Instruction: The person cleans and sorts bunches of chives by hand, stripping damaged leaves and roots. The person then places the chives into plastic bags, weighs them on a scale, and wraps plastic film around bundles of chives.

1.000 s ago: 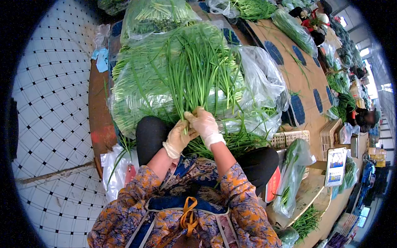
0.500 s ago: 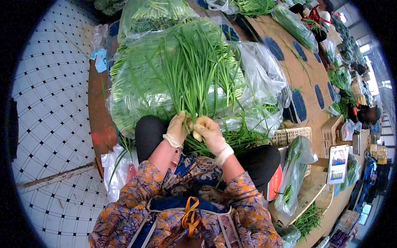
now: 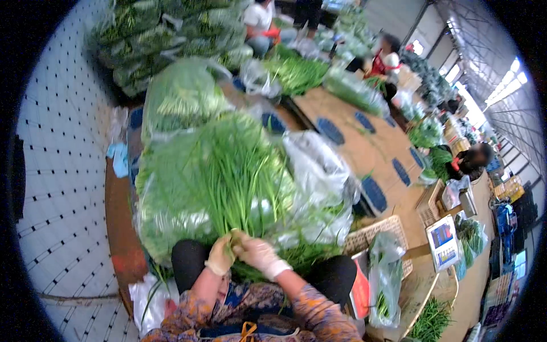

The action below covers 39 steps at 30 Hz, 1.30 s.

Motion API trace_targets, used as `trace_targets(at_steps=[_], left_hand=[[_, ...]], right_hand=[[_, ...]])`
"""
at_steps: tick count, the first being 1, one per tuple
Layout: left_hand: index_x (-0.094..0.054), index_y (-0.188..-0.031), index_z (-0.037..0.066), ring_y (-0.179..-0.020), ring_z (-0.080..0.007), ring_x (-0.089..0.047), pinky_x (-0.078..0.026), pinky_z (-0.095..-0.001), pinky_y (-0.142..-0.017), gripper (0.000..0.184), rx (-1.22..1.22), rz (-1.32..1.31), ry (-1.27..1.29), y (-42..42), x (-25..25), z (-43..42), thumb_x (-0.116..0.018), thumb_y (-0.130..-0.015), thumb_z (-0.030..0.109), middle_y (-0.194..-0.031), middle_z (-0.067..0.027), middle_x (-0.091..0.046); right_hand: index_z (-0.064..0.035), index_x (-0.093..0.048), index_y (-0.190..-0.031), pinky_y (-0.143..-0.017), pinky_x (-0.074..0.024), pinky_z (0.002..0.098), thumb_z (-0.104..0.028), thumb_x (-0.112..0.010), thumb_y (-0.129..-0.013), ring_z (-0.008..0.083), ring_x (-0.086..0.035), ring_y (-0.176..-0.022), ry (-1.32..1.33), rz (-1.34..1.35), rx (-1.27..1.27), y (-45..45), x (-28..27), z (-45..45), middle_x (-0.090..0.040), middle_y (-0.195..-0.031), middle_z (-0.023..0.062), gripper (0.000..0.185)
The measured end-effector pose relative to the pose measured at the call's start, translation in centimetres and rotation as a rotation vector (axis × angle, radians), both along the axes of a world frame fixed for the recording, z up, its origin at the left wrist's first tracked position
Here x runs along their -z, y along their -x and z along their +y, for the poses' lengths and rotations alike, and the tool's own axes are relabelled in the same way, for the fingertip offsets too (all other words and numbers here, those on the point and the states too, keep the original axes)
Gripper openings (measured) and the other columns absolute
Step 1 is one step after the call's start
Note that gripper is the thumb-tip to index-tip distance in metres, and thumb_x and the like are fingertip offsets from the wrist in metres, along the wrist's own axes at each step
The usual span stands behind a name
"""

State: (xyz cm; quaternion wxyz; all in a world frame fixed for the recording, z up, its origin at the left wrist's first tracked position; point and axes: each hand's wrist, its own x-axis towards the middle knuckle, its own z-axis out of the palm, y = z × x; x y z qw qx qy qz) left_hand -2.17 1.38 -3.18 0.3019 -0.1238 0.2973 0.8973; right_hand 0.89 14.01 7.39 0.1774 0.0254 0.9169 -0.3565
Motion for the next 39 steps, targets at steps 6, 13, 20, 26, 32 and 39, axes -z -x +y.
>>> trace_targets(at_steps=[6,13,20,26,32,39], left_hand=[[-0.045,-0.087,0.014,-0.063,-0.0194,-0.052,-0.041,-0.0332,-0.060,0.022,-0.026,0.026,-0.048,-0.2,0.9,-0.4,-0.032,-0.091,0.031,-0.069,-0.0047,-0.057],[-0.054,-0.090,0.007,-0.069,-0.0191,-0.055,-0.045,-0.0317,-0.062,0.028,-0.028,-0.093,-0.166,0.0,2.1,0.1,-0.038,-0.092,0.031,-0.076,-0.0060,-0.059],[-0.050,-0.102,0.011,-0.086,-0.0193,-0.054,-0.044,-0.0336,-0.074,0.022,0.020,-0.030,-0.055,0.1,3.2,0.0,-0.034,-0.093,0.023,-0.094,-0.0035,-0.057],[-0.051,-0.104,0.005,-0.087,-0.0204,-0.055,-0.045,-0.0316,-0.076,0.027,0.096,0.001,-0.122,0.4,2.0,-0.3,-0.033,-0.093,0.022,-0.098,-0.0062,-0.057],[-0.051,-0.108,0.001,-0.093,-0.0199,-0.055,-0.046,-0.0299,-0.080,0.030,0.145,-0.095,-0.110,1.2,3.9,0.3,-0.041,-0.092,0.024,-0.102,-0.0081,-0.058],[-0.053,-0.100,0.005,-0.092,-0.0240,-0.058,-0.046,-0.0309,-0.080,0.037,0.375,1.362,0.797,1.7,-2.0,-1.2,-0.055,-0.066,-0.008,-0.093,-0.0084,-0.059]], right_hand=[[-0.0033,-0.047,-0.116,-0.072,-0.0447,0.0397,-0.038,-0.053,-0.083,0.0346,-0.059,-0.082,-0.069,-0.042,-0.056,4.2,5.4,-1.3,-0.061,-0.086,0.0215,0.049],[-0.0026,-0.055,-0.099,-0.075,-0.0440,0.0410,-0.034,-0.055,-0.079,0.0357,-0.057,-0.088,-0.107,0.076,0.073,2.9,5.9,-1.5,-0.060,-0.090,0.0210,0.038],[-0.0035,-0.055,-0.097,-0.074,-0.0444,0.0414,-0.027,-0.054,-0.079,0.0357,-0.056,-0.089,-0.092,0.013,0.093,3.1,6.5,-1.6,-0.059,-0.091,0.0210,0.030],[-0.0045,-0.054,-0.094,-0.071,-0.0451,0.0393,-0.022,-0.053,-0.081,0.0342,-0.057,-0.083,0.056,0.232,0.063,1.0,5.4,-0.7,-0.059,-0.087,0.0179,0.022],[-0.0074,-0.055,-0.093,-0.068,-0.0456,0.0362,-0.014,-0.055,-0.080,0.0310,-0.057,-0.076,0.129,0.419,-0.258,0.1,5.6,-0.2,-0.057,-0.079,0.0138,0.016],[-0.0080,-0.055,-0.094,-0.068,-0.0461,0.0356,-0.015,-0.057,-0.079,0.0304,-0.057,-0.076,0.102,0.559,-0.306,-0.6,5.3,0.4,-0.058,-0.079,0.0128,0.016]])
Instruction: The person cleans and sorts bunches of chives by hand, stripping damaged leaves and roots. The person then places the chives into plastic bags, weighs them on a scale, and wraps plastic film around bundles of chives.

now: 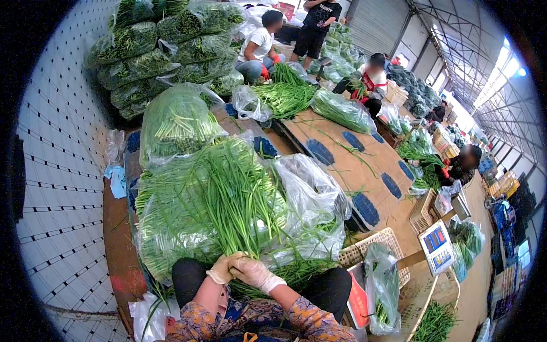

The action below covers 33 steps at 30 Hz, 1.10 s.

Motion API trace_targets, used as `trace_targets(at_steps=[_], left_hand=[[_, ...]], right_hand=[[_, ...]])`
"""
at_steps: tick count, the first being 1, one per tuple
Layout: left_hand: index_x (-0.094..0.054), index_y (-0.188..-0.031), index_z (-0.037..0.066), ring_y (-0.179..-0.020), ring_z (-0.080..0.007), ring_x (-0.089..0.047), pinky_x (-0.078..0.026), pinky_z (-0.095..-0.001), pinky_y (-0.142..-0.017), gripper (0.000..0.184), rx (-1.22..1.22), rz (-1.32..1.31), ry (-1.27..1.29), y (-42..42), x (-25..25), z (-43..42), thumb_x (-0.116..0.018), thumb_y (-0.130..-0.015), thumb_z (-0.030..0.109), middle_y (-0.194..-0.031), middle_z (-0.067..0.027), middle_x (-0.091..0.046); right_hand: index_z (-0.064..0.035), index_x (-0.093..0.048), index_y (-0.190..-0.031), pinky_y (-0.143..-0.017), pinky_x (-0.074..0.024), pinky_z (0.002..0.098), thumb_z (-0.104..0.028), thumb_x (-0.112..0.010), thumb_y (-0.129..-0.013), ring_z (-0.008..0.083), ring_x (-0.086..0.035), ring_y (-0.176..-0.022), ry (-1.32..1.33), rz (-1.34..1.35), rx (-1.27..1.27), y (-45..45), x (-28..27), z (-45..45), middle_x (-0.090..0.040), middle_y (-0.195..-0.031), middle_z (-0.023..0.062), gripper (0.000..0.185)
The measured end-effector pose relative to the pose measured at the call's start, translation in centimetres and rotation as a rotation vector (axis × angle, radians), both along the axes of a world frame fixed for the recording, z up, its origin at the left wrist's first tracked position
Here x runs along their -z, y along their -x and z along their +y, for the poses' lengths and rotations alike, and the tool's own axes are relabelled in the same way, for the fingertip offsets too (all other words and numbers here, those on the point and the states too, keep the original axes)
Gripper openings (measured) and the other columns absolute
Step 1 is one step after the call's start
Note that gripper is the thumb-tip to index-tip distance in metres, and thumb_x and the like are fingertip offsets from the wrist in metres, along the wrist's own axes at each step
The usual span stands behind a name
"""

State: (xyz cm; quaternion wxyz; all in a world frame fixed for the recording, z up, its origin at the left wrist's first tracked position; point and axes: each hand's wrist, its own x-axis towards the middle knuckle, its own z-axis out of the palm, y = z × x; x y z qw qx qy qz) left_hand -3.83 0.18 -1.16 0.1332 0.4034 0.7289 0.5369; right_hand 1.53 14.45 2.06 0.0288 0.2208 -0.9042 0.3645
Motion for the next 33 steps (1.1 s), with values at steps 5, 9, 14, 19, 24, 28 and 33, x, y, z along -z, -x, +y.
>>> trace_targets(at_steps=[5,9,14,19,24,28,33], left_hand=[[-0.051,-0.097,0.000,-0.086,-0.0275,-0.061,-0.052,-0.0331,-0.070,0.016,-0.234,-1.437,-0.582,-0.1,3.8,2.0,-0.053,-0.081,-0.001,-0.093,-0.0127,-0.058],[-0.048,-0.098,-0.003,-0.082,-0.0297,-0.062,-0.055,-0.0356,-0.064,0.015,-0.274,-1.459,-0.611,-0.1,2.9,1.6,-0.050,-0.086,0.005,-0.095,-0.0161,-0.056],[-0.045,-0.101,-0.001,-0.075,-0.0262,-0.063,-0.056,-0.0315,-0.059,0.021,-0.423,-1.378,-0.596,-0.1,4.9,1.7,-0.055,-0.083,0.005,-0.092,-0.0151,-0.057],[-0.047,-0.098,0.005,-0.056,-0.0149,-0.059,-0.050,-0.0250,-0.044,0.026,-0.673,-1.240,-0.504,-0.3,3.9,1.5,-0.063,-0.079,0.008,-0.078,-0.0091,-0.059],[-0.049,-0.090,0.007,-0.047,-0.0073,-0.048,-0.035,-0.0189,-0.037,0.022,-0.720,-1.157,-0.442,-0.5,1.6,1.7,-0.065,-0.077,0.011,-0.070,-0.0024,-0.056],[-0.049,-0.094,0.004,-0.046,-0.0070,-0.041,-0.032,-0.0204,-0.037,0.016,-0.638,-1.182,-0.458,-0.5,1.6,1.3,-0.058,-0.083,0.012,-0.071,-0.0021,-0.055],[-0.048,-0.091,0.005,-0.044,-0.0050,-0.038,-0.029,-0.0196,-0.036,0.015,-0.590,-1.218,-0.477,-0.4,0.7,0.7,-0.058,-0.083,0.013,-0.069,-0.0014,-0.053]], right_hand=[[-0.0099,-0.056,-0.094,-0.068,-0.0467,0.0348,-0.013,-0.058,-0.079,0.0299,-0.058,-0.078,0.046,-0.089,0.028,-2.1,0.4,-0.2,-0.058,-0.082,0.0123,0.016],[-0.0075,-0.056,-0.097,-0.068,-0.0468,0.0330,-0.015,-0.056,-0.082,0.0267,-0.059,-0.078,0.128,-0.218,-0.031,-4.3,-0.6,-0.3,-0.059,-0.083,0.0119,0.016],[-0.0064,-0.053,-0.106,-0.071,-0.0464,0.0376,-0.025,-0.050,-0.085,0.0329,-0.059,-0.080,-0.186,-0.501,-0.123,-6.9,2.8,2.9,-0.061,-0.086,0.0171,0.028],[-0.0032,-0.052,-0.107,-0.072,-0.0466,0.0379,-0.032,-0.052,-0.084,0.0300,-0.060,-0.086,-0.119,-0.758,0.314,-5.6,2.0,3.5,-0.062,-0.085,0.0196,0.037],[0.0026,-0.052,-0.098,-0.067,-0.0488,0.0325,-0.033,-0.053,-0.087,0.0207,-0.063,-0.075,-0.248,-0.481,0.607,-0.6,1.1,0.8,-0.062,-0.080,0.0152,0.038],[-0.0016,-0.053,-0.094,-0.061,-0.0505,0.0316,-0.038,-0.052,-0.087,0.0192,-0.062,-0.068,0.878,-1.064,0.562,1.7,0.9,-1.1,-0.062,-0.079,0.0120,0.037],[-0.0027,-0.053,-0.089,-0.049,-0.0450,0.0267,-0.039,-0.054,-0.086,0.0130,-0.055,-0.054,0.701,-0.910,0.544,2.4,1.9,-0.5,-0.060,-0.068,0.0068,0.036]])
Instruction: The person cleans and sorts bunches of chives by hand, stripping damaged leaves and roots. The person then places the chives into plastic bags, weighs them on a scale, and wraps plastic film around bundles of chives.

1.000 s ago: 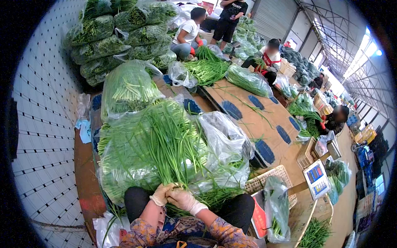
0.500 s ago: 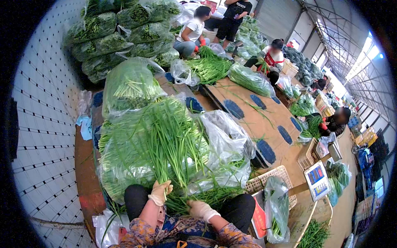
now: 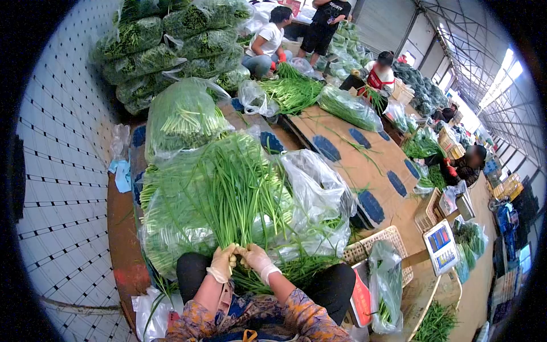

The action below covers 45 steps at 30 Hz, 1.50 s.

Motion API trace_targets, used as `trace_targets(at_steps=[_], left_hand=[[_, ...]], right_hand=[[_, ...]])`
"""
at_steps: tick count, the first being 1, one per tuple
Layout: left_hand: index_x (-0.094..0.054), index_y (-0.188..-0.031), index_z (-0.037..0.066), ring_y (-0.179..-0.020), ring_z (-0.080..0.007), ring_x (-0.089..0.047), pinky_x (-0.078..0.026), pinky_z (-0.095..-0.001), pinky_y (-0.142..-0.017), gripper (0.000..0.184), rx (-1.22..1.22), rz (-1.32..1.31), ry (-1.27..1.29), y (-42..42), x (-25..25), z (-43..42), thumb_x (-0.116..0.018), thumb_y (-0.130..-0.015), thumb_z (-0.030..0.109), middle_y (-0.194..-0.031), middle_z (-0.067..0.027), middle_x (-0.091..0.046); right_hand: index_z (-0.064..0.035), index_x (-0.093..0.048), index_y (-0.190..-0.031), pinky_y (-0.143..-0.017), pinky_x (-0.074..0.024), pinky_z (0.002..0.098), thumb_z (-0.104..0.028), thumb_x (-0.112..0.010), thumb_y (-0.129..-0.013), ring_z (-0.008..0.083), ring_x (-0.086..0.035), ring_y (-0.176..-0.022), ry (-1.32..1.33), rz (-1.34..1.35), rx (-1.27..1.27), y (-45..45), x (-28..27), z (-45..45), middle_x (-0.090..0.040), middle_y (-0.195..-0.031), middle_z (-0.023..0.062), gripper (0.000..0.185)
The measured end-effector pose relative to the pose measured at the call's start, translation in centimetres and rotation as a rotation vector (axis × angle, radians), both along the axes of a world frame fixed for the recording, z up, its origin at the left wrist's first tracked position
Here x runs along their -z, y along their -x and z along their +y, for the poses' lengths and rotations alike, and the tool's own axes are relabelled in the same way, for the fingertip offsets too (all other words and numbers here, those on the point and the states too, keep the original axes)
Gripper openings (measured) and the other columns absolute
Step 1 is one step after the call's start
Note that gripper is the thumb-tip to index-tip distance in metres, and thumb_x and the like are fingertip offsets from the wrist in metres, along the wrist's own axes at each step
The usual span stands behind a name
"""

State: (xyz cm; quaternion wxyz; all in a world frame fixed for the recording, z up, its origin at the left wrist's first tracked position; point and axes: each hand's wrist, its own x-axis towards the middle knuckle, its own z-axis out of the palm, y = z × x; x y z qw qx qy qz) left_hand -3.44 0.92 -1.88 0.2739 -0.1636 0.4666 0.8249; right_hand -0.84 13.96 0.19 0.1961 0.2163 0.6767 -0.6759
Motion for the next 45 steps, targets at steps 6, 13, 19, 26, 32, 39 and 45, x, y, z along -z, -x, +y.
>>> trace_targets(at_steps=[6,13,19,26,32,39,45], left_hand=[[-0.048,-0.093,0.006,-0.045,-0.0042,-0.037,-0.028,-0.0186,-0.036,0.019,0.010,0.034,0.148,-0.1,-0.3,0.5,-0.061,-0.081,0.014,-0.070,-0.0017,-0.054],[-0.048,-0.101,0.009,-0.049,-0.0049,-0.039,-0.028,-0.0186,-0.038,0.034,-0.109,0.071,0.119,-0.2,-1.4,-0.3,-0.066,-0.078,0.025,-0.075,-0.0024,-0.055],[-0.053,-0.100,0.004,-0.046,-0.0024,-0.037,-0.026,-0.0172,-0.038,0.023,-0.235,0.301,-0.012,0.2,-7.1,-3.8,-0.056,-0.085,0.021,-0.071,-0.0008,-0.055],[-0.056,-0.101,0.004,-0.045,-0.0027,-0.039,-0.031,-0.0163,-0.039,0.029,-0.100,0.043,-0.307,-0.6,-0.9,-3.3,-0.048,-0.091,0.030,-0.072,-0.0007,-0.058],[-0.054,-0.102,0.002,-0.047,-0.0043,-0.040,-0.032,-0.0180,-0.041,0.028,-0.022,0.043,-0.458,-0.5,-1.4,-2.9,-0.055,-0.087,0.026,-0.077,-0.0031,-0.059],[-0.050,-0.113,0.001,-0.084,-0.0208,-0.059,-0.050,-0.0292,-0.074,0.031,-0.064,0.019,-0.336,-0.8,0.0,-1.5,-0.057,-0.084,0.011,-0.103,-0.0138,-0.059],[-0.051,-0.109,-0.001,-0.086,-0.0200,-0.060,-0.051,-0.0295,-0.073,0.029,-0.094,-0.068,-0.318,-0.7,0.0,-1.5,-0.057,-0.082,0.006,-0.102,-0.0124,-0.059]], right_hand=[[-0.0002,-0.053,-0.092,-0.077,-0.0446,0.0419,-0.063,-0.046,-0.078,0.0368,-0.058,-0.086,-1.050,0.031,-0.328,0.2,-2.4,0.1,-0.062,-0.082,0.0203,0.065],[-0.0030,-0.056,-0.095,-0.077,-0.0472,0.0389,-0.039,-0.058,-0.077,0.0319,-0.059,-0.086,-1.095,0.250,-0.508,1.4,3.5,1.4,-0.061,-0.090,0.0166,0.040],[-0.0028,-0.052,-0.076,-0.044,-0.0378,0.0258,-0.023,-0.042,-0.091,0.0116,-0.040,-0.043,0.315,0.102,0.181,1.3,0.0,3.3,-0.050,-0.057,0.0033,0.027],[-0.0047,-0.053,-0.075,-0.044,-0.0387,0.0242,-0.028,-0.045,-0.091,0.0109,-0.046,-0.046,-0.129,-0.041,0.128,0.4,-1.3,3.8,-0.052,-0.056,0.0037,0.030],[-0.0065,-0.048,-0.078,-0.043,-0.0422,0.0346,-0.027,-0.048,-0.090,0.0239,-0.054,-0.047,-0.944,0.551,-0.129,-2.0,-6.4,0.6,-0.054,-0.056,0.0108,0.023],[-0.0088,-0.048,-0.078,-0.047,-0.0449,0.0367,-0.017,-0.055,-0.081,0.0279,-0.059,-0.056,-1.319,0.739,-0.469,-3.6,-3.0,-2.4,-0.056,-0.062,0.0104,0.012],[-0.0033,-0.054,-0.091,-0.059,-0.0470,0.0298,-0.021,-0.062,-0.078,0.0182,-0.059,-0.066,-0.736,0.580,-0.511,-2.8,-4.5,-0.3,-0.060,-0.073,0.0108,0.024]])
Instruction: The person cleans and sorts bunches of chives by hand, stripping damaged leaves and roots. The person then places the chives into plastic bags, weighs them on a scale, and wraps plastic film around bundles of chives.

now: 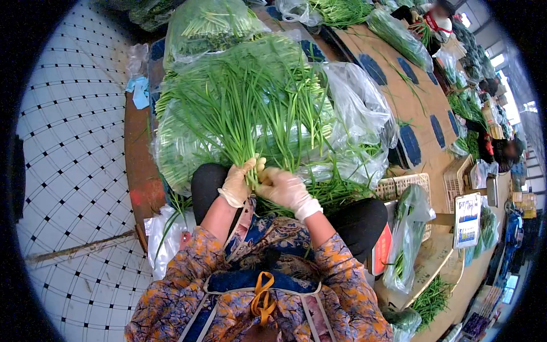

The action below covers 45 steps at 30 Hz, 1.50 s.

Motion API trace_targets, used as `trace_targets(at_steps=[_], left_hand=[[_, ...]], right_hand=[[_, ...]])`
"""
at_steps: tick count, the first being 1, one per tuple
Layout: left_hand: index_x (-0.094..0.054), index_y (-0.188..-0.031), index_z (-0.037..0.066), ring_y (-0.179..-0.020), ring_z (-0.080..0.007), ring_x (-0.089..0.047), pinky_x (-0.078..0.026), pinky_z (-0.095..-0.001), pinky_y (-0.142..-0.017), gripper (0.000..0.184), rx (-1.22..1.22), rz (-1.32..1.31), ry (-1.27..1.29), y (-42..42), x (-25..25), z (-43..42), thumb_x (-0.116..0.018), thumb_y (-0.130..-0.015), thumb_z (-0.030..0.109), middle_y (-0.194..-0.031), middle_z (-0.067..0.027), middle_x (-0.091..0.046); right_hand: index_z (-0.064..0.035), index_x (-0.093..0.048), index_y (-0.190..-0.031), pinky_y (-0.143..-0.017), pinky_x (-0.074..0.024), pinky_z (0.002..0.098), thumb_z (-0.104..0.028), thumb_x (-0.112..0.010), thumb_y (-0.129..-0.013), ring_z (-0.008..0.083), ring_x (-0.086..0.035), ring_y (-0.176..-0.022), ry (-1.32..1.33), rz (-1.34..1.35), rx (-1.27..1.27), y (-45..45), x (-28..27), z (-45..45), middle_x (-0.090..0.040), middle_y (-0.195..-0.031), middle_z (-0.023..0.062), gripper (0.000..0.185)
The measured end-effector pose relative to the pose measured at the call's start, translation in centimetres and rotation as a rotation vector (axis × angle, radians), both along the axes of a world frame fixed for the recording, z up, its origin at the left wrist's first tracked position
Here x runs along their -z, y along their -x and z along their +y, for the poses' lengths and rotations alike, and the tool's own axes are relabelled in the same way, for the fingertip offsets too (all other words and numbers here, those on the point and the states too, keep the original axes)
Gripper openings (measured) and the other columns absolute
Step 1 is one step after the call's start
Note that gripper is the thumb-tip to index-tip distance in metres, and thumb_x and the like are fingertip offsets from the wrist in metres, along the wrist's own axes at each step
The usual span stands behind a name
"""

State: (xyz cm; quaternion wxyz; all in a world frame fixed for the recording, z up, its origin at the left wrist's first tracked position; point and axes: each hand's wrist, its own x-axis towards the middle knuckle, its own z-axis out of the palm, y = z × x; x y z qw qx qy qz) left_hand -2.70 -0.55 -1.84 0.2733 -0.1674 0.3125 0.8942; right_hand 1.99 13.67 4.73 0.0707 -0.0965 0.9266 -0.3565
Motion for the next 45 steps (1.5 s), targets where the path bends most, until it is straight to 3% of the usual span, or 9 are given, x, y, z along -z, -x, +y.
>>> trace_targets(at_steps=[9,15,20,27,33,37,40,42,45], left_hand=[[-0.055,-0.103,0.002,-0.077,-0.0173,-0.061,-0.049,-0.0269,-0.064,0.022,-0.018,0.018,0.132,0.0,0.0,0.3,-0.059,-0.082,0.008,-0.088,-0.0061,-0.062],[-0.050,-0.099,-0.002,-0.072,-0.0229,-0.063,-0.054,-0.0309,-0.063,0.026,-0.092,-0.032,0.100,0.4,0.3,0.1,-0.063,-0.077,0.004,-0.085,-0.0132,-0.063],[-0.046,-0.107,0.000,-0.075,-0.0238,-0.060,-0.051,-0.0326,-0.062,0.031,-0.176,0.131,-0.142,0.8,-1.1,-0.5,-0.060,-0.079,0.003,-0.087,-0.0133,-0.059],[-0.051,-0.100,-0.001,-0.064,-0.0135,-0.042,-0.038,-0.0282,-0.055,0.021,-0.091,0.192,-0.163,0.5,-1.9,-0.2,-0.060,-0.082,0.006,-0.076,-0.0043,-0.046],[-0.053,-0.092,0.003,-0.063,-0.0113,-0.043,-0.036,-0.0235,-0.052,0.019,0.005,0.171,-0.209,0.4,-0.3,0.0,-0.064,-0.079,0.010,-0.076,-0.0005,-0.048],[-0.052,-0.102,0.000,-0.065,-0.0094,-0.046,-0.041,-0.0212,-0.055,0.027,-0.050,0.182,-0.211,0.8,-1.6,-0.8,-0.062,-0.082,0.015,-0.078,-0.0008,-0.051],[-0.053,-0.102,0.003,-0.063,-0.0117,-0.051,-0.044,-0.0227,-0.055,0.025,-0.102,0.112,-0.496,1.3,-2.5,-2.5,-0.063,-0.081,0.014,-0.084,-0.0057,-0.055],[-0.055,-0.101,0.002,-0.084,-0.0199,-0.058,-0.051,-0.0288,-0.073,0.023,-0.058,0.224,-0.506,1.4,-2.8,-2.5,-0.061,-0.081,0.010,-0.097,-0.0117,-0.059],[-0.060,-0.096,0.001,-0.097,-0.0247,-0.058,-0.047,-0.0340,-0.088,0.025,0.004,0.371,-0.192,1.0,-2.9,-1.0,-0.068,-0.075,0.011,-0.107,-0.0140,-0.059]], right_hand=[[-0.0004,-0.057,-0.090,-0.070,-0.0436,0.0278,-0.021,-0.048,-0.090,0.0145,-0.053,-0.070,1.079,-0.384,0.479,3.9,1.6,-1.4,-0.061,-0.078,0.0050,0.022],[-0.0009,-0.055,-0.089,-0.079,-0.0458,0.0295,-0.018,-0.047,-0.091,0.0158,-0.058,-0.082,0.857,-0.571,-0.008,-2.3,0.9,2.2,-0.063,-0.082,0.0076,0.020],[-0.0002,-0.050,-0.118,-0.093,-0.0400,0.0361,-0.039,-0.064,-0.074,0.0323,-0.051,-0.107,-0.442,-0.617,-0.083,-3.7,1.8,6.4,-0.054,-0.113,0.0230,0.060],[0.0010,-0.056,-0.100,-0.082,-0.0428,0.0411,-0.036,-0.062,-0.077,0.0361,-0.055,-0.095,-0.258,-0.268,0.384,1.7,5.4,5.0,-0.058,-0.101,0.0231,0.044],[0.0003,-0.059,-0.094,-0.056,-0.0421,0.0243,-0.014,-0.055,-0.086,0.0099,-0.052,-0.063,0.759,-0.056,0.701,0.3,2.4,4.9,-0.059,-0.076,0.0013,0.017],[-0.0013,-0.059,-0.096,-0.058,-0.0455,0.0263,-0.014,-0.054,-0.086,0.0151,-0.056,-0.067,0.395,0.059,0.416,-2.2,0.6,5.3,-0.060,-0.080,0.0041,0.017],[-0.0033,-0.059,-0.097,-0.068,-0.0491,0.0318,-0.024,-0.056,-0.083,0.0289,-0.062,-0.082,-0.659,-0.303,-0.232,-3.3,2.2,5.1,-0.061,-0.099,0.0158,0.025],[-0.0021,-0.059,-0.094,-0.070,-0.0487,0.0328,-0.028,-0.057,-0.083,0.0306,-0.061,-0.082,-0.499,-0.380,-0.299,-3.4,4.3,6.0,-0.062,-0.095,0.0176,0.028],[-0.0041,-0.059,-0.097,-0.076,-0.0460,0.0394,-0.032,-0.058,-0.080,0.0307,-0.060,-0.088,-0.076,-0.155,0.399,-0.4,4.9,5.3,-0.062,-0.092,0.0168,0.032]])
